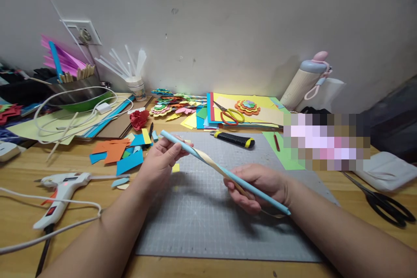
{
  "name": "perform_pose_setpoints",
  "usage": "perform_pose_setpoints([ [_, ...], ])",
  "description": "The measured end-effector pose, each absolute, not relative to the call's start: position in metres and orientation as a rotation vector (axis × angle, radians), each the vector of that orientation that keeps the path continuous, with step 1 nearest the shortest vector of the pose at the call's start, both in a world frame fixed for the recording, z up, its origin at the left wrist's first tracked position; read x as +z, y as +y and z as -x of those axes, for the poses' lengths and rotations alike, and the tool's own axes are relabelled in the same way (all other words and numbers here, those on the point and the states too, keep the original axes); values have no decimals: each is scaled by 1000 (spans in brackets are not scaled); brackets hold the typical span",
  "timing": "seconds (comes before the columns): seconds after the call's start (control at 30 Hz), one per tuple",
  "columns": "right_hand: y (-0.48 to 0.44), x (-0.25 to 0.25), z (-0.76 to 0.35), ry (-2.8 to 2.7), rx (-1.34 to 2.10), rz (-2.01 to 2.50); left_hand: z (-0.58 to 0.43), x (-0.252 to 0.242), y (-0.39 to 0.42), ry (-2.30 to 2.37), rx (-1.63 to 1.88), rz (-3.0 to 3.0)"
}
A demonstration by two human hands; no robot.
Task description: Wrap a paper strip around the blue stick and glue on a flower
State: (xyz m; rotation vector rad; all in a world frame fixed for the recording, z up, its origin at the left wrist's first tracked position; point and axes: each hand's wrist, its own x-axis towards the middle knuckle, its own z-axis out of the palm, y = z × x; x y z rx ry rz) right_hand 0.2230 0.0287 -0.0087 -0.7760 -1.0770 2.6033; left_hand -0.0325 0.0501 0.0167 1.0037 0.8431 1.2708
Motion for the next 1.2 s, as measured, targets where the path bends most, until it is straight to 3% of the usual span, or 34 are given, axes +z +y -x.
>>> perform_pose_setpoints([
  [0.37,11,-9,-202,-1172,2536,823,22,18,41,815,1243,-935],
  [0.63,9,6,-194,-1336,1825,1119,24,14,46,1047,1274,-972],
  [1.2,0,1,-186,-1235,1942,1101,14,6,39,1022,1145,-905],
])
